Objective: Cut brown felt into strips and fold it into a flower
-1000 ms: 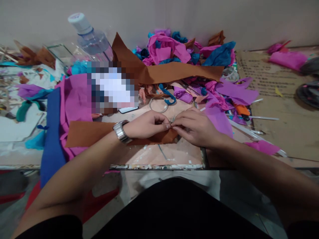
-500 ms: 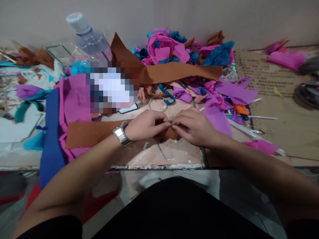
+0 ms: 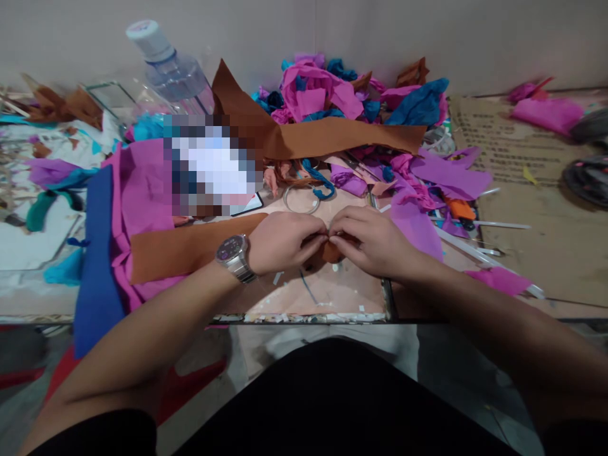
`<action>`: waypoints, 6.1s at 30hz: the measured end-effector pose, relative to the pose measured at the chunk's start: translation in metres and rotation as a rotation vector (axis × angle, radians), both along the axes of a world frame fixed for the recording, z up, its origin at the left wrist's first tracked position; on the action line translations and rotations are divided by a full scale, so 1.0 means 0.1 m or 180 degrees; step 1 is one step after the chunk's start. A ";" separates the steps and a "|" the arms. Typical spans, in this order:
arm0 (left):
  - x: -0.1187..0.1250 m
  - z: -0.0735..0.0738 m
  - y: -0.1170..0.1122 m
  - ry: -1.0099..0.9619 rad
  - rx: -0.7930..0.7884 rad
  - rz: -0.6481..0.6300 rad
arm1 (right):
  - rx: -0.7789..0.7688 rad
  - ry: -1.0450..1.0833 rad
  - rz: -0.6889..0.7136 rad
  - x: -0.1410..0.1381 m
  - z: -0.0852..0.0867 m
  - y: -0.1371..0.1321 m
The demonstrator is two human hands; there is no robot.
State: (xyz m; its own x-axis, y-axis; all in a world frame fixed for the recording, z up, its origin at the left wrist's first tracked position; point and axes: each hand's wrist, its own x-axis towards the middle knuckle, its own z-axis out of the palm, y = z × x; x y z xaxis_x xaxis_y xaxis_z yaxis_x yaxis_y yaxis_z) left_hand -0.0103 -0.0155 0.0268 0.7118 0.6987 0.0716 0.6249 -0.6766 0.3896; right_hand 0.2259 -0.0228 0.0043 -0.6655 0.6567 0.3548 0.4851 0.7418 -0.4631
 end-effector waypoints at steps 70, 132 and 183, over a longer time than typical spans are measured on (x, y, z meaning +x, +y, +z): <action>0.01 0.03 -0.04 -0.0578 0.0045 -0.0104 | -0.0193 0.0319 -0.0190 -0.02 0.08 -0.02; -0.09 0.15 0.05 -0.0004 -0.1081 -0.0399 | -0.0694 0.0286 0.0285 -0.03 0.12 -0.04; -0.07 0.16 0.02 -0.0690 -0.0781 -0.0198 | -0.0179 0.0485 0.0151 -0.04 0.05 -0.05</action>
